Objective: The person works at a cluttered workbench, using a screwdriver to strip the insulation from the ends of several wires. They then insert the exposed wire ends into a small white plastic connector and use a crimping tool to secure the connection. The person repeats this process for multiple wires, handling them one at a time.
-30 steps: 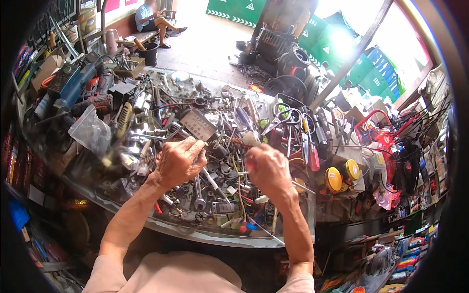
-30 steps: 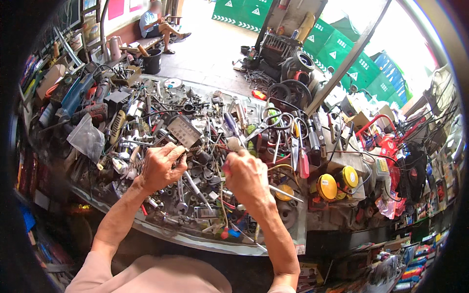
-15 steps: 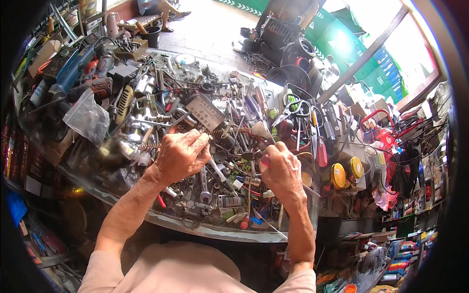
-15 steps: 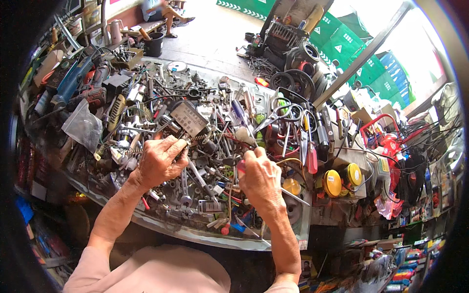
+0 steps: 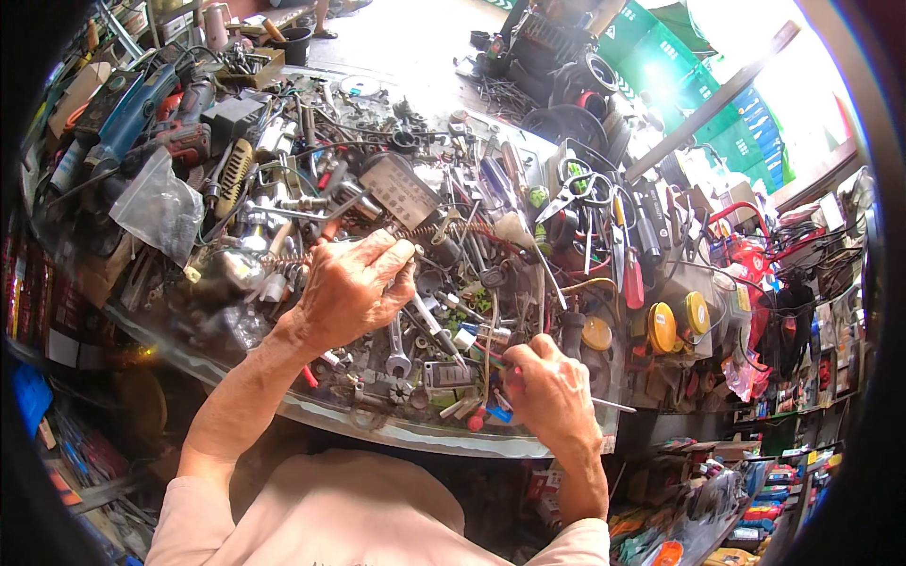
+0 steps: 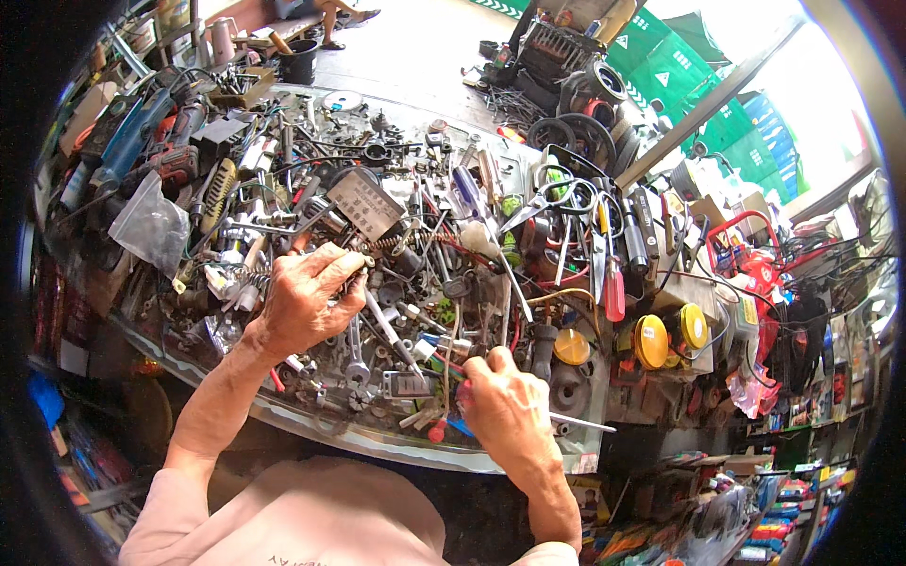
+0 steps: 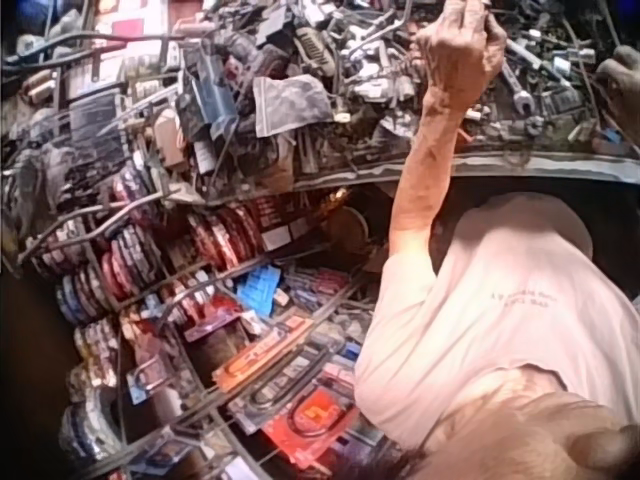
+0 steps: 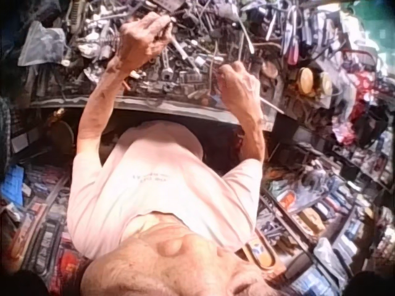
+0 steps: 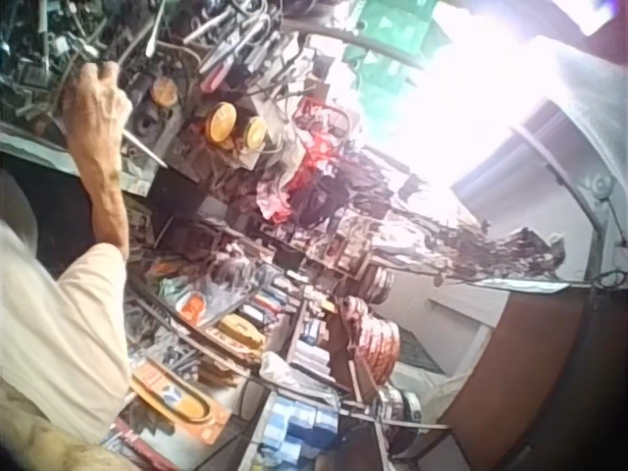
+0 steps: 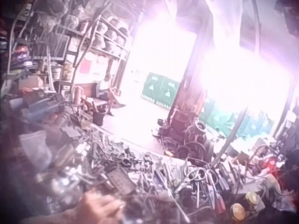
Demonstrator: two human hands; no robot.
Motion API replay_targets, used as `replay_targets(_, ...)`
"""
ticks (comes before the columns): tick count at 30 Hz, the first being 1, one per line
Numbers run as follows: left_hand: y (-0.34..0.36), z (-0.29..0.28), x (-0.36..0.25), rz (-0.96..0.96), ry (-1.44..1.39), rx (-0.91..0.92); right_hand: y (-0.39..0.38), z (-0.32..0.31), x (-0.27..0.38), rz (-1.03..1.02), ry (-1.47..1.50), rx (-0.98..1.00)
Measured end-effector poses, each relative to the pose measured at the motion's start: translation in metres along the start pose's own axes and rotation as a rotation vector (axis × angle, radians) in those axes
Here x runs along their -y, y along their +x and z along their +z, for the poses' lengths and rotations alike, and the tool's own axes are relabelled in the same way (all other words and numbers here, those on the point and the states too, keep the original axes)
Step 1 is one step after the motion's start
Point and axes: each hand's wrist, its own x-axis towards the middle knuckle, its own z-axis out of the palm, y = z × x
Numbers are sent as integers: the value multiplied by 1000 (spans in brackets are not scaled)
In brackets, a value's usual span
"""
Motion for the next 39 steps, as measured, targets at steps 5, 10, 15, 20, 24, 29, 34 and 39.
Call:
replay_targets(5,-1,0,0,-21,-12,23,0,2,-10,32,28,-67)
replay_targets(10,0,-1,-2,-33,17,39,-1,-9,-8,-11,62,-169)
replay_targets(15,0,-4,-4,-29,32,171,6,-24,-4,-99,51,-335)
replay_targets(20,-2,-3,-6,-59,27,253,25,-30,-1,-200,2,-459)
replay_targets(24,2,0,-10,-31,1,172,40,-22,-10,-102,-145,-369)
replay_targets(29,0,-6,-10,-51,-43,203,26,-15,4,-83,-22,-138)
replay_targets(34,0,-2,-9,-42,-40,208,13,4,14,-93,-148,105)
replay_targets(39,-1,-2,-7,-61,-17,239,14,2,10,-81,-80,86)
